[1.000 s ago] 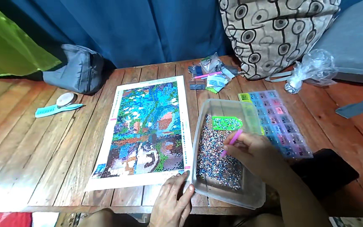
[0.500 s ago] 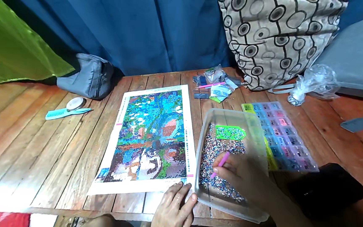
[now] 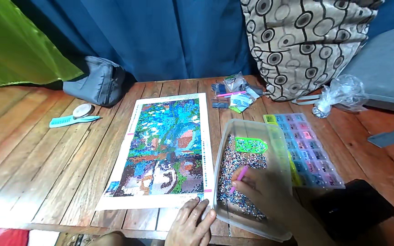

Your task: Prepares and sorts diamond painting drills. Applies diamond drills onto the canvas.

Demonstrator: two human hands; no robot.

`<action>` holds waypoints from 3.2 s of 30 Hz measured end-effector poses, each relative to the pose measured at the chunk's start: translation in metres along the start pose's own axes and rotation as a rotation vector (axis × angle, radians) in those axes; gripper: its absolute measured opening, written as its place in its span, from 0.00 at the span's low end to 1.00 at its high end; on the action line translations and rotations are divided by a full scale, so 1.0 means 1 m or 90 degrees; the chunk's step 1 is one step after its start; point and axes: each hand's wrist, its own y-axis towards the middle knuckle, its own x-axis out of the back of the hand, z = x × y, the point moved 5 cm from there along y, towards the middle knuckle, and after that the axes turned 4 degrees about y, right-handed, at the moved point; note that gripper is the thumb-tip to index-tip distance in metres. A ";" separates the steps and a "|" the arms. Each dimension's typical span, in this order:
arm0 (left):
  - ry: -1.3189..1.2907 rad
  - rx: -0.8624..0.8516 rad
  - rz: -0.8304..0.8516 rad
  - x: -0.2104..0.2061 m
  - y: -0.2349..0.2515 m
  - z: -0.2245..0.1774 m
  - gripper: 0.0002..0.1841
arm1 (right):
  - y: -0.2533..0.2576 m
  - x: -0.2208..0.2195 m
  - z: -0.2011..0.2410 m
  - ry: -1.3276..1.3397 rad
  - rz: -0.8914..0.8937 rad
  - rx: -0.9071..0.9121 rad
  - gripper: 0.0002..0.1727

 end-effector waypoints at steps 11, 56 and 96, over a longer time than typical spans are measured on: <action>0.009 -0.003 -0.025 0.000 0.001 0.000 0.17 | 0.000 0.003 0.005 -0.038 -0.049 0.074 0.06; 0.008 -0.001 -0.021 0.000 0.001 0.000 0.18 | 0.001 0.003 0.004 -0.024 -0.040 0.069 0.03; 0.016 0.002 -0.025 -0.002 0.000 -0.001 0.18 | 0.005 0.013 0.000 0.033 -0.168 -0.080 0.05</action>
